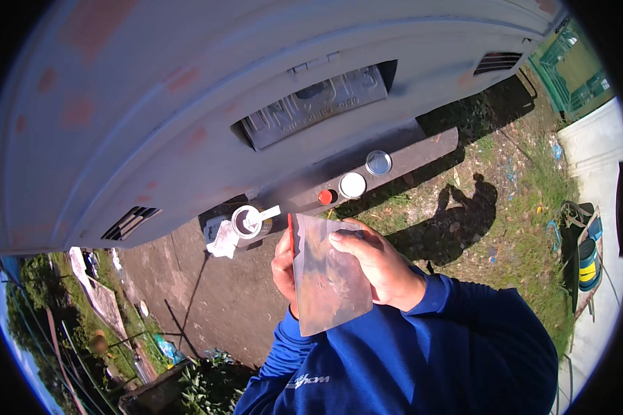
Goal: The person uses pliers and a metal bar to pry and adjust the rim of a vehicle tire. They then walk to the rear of the vehicle and handle several small paint cans and a plastic bag, placing them on the bumper.
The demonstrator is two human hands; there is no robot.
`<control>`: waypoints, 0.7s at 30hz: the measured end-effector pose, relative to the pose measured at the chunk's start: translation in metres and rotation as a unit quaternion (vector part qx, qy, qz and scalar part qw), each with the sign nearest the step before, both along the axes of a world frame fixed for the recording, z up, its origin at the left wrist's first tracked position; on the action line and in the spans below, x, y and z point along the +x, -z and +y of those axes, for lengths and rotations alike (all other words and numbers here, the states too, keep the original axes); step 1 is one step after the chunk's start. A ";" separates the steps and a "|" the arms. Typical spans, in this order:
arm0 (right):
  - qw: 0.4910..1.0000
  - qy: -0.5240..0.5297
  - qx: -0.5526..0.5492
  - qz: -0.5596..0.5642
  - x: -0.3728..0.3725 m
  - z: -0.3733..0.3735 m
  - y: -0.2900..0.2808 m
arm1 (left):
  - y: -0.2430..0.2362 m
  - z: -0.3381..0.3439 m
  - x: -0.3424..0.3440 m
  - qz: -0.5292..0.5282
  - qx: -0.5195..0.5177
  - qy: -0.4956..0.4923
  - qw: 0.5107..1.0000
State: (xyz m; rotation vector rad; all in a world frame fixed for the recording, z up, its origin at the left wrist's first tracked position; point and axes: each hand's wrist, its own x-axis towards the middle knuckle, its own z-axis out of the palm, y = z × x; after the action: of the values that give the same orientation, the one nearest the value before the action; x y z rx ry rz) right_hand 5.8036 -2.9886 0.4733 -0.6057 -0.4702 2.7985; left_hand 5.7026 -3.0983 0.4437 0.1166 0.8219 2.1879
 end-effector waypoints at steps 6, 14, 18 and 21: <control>0.998 0.036 0.013 -0.051 0.007 0.000 0.009 | 0.026 -0.004 -0.003 0.331 -0.207 -0.165 0.906; 0.998 0.019 0.019 -0.057 0.003 -0.012 0.032 | 0.023 0.014 0.009 0.354 -0.113 -0.194 0.908; 0.998 0.024 0.025 -0.048 0.000 -0.011 0.027 | 0.036 0.001 0.007 0.289 -0.121 -0.141 0.939; 0.996 0.040 0.050 -0.056 0.001 -0.006 0.023 | 0.051 -0.011 -0.007 0.233 -0.195 -0.105 0.947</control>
State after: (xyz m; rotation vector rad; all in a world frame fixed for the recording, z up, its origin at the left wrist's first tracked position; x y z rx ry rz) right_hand 5.8045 -2.9946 0.4503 -0.7440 -0.5907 2.6584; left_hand 5.6960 -3.1090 0.3932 0.3733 1.5816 2.1730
